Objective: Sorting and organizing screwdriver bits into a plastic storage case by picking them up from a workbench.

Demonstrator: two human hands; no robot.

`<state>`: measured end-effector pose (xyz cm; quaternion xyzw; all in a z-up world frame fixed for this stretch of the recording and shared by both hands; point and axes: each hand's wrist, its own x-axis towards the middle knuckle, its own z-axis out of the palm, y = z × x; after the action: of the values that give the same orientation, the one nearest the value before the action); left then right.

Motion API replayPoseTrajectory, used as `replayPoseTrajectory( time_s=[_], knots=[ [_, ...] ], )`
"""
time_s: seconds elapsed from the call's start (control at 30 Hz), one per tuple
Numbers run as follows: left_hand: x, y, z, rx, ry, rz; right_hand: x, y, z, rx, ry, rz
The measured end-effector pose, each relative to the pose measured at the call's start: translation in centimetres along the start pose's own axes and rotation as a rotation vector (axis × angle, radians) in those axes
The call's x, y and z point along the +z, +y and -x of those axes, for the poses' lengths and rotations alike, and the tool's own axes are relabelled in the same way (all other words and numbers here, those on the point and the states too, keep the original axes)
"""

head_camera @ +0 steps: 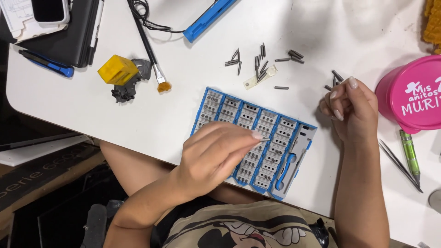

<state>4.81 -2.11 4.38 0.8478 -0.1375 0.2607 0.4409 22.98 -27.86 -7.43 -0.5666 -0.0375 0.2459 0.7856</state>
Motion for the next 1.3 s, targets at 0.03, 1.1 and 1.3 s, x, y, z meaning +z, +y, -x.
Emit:
replayPoseTrajectory(
  time_s=[0.03,1.1,1.3],
  knots=[
    [-0.1,0.2,0.1,0.011,0.009,-0.017,-0.1,0.1,0.0,0.005,0.014,-0.003],
    [-1.7,2.3,-0.9,0.125,0.048,-0.078,0.3,-0.3,0.1,0.023,0.032,0.011],
    [-1.9,2.6,-1.0,0.109,0.036,-0.079,0.4,-0.4,0.2,0.032,0.053,0.027]
  ],
)
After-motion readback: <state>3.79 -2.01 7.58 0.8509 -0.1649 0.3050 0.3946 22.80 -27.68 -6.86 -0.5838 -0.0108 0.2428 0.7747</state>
